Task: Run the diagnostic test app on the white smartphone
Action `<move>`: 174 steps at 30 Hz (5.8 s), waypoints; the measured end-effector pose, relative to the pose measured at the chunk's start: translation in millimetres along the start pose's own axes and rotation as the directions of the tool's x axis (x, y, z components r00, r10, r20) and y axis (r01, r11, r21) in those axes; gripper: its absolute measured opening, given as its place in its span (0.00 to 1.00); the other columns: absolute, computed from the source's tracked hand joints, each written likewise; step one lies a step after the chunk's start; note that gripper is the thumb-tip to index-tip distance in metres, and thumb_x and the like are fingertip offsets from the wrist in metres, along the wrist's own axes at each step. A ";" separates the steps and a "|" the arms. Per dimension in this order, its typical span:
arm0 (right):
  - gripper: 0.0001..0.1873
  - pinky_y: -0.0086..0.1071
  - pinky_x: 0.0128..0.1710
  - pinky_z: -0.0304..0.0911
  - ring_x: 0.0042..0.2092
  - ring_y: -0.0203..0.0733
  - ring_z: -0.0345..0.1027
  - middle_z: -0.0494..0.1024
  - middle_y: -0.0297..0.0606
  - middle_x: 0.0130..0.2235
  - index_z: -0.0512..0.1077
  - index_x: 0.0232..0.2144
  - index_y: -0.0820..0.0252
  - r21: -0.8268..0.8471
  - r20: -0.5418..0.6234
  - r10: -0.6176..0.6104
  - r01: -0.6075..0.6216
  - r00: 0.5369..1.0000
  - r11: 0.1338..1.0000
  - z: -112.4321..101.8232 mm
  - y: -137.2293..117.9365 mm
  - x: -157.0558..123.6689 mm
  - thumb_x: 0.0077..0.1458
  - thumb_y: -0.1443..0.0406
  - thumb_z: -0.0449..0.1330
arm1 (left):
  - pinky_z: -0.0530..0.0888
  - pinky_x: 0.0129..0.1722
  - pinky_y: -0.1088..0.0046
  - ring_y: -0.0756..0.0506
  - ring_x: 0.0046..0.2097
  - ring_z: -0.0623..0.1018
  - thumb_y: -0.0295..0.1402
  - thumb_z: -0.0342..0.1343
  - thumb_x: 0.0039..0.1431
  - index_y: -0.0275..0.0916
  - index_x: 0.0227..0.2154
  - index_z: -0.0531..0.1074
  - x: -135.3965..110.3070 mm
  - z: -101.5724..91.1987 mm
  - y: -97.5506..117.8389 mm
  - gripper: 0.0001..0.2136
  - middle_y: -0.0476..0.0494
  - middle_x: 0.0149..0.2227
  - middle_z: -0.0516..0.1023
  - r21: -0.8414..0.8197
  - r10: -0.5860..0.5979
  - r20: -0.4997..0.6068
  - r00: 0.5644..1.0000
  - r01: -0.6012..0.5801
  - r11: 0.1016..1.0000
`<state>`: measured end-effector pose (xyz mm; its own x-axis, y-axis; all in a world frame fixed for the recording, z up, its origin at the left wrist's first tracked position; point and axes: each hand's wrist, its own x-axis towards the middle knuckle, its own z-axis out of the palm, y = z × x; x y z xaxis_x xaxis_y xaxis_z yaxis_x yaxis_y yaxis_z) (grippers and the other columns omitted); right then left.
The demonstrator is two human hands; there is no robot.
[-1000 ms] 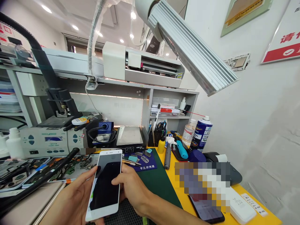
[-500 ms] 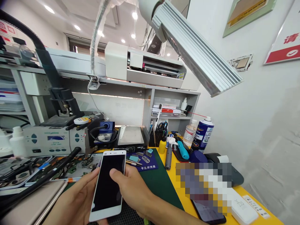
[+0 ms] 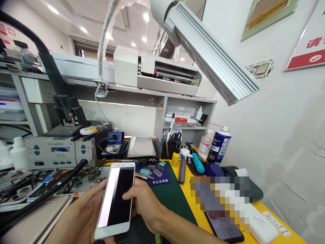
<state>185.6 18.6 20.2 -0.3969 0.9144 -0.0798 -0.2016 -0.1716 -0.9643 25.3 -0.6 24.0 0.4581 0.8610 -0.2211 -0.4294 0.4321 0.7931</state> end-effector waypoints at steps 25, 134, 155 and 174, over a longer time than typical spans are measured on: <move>0.21 0.32 0.28 0.61 0.31 0.42 0.67 0.75 0.37 0.32 0.73 0.43 0.62 -0.079 -0.064 0.013 -0.018 0.998 0.997 4.6 -0.9 -2.0 0.52 0.53 0.61 | 0.78 0.22 0.64 0.35 0.43 0.79 0.47 0.54 0.62 0.35 0.64 0.62 0.3 0.6 2.0 0.31 0.35 0.52 0.78 0.010 -0.040 0.001 0.999 0.040 0.999; 0.20 0.38 0.37 0.63 0.34 0.44 0.67 0.74 0.37 0.33 0.73 0.43 0.60 0.017 -0.020 -0.024 0.024 1.000 1.000 4.0 5.7 -1.1 0.55 0.53 0.60 | 0.76 0.22 0.76 0.38 0.47 0.79 0.49 0.50 0.65 0.36 0.64 0.63 1.3 0.8 0.5 0.30 0.34 0.53 0.78 -0.119 -0.026 0.052 0.998 0.032 0.992; 0.24 0.38 0.37 0.64 0.33 0.44 0.67 0.74 0.36 0.31 0.74 0.43 0.60 0.046 -0.046 0.003 -0.001 0.999 0.999 5.0 2.4 -1.1 0.48 0.51 0.64 | 0.74 0.22 0.77 0.41 0.41 0.81 0.47 0.50 0.66 0.35 0.60 0.67 2.9 0.1 -3.9 0.26 0.35 0.46 0.81 -0.091 0.026 0.011 1.000 -0.025 0.996; 0.24 0.35 0.30 0.62 0.36 0.49 0.72 0.80 0.41 0.38 0.74 0.48 0.61 0.009 -0.030 -0.016 0.017 0.999 1.000 3.5 2.4 -1.3 0.49 0.60 0.58 | 0.79 0.20 0.65 0.35 0.42 0.78 0.50 0.48 0.65 0.36 0.61 0.68 1.8 -2.6 -3.8 0.28 0.32 0.54 0.78 -0.043 0.026 0.003 1.000 -0.026 0.999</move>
<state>182.5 15.7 18.9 -0.3665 0.9277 -0.0715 -0.2166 -0.1598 -0.9631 25.7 0.0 19.1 0.4489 0.8712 -0.1987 -0.4744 0.4208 0.7732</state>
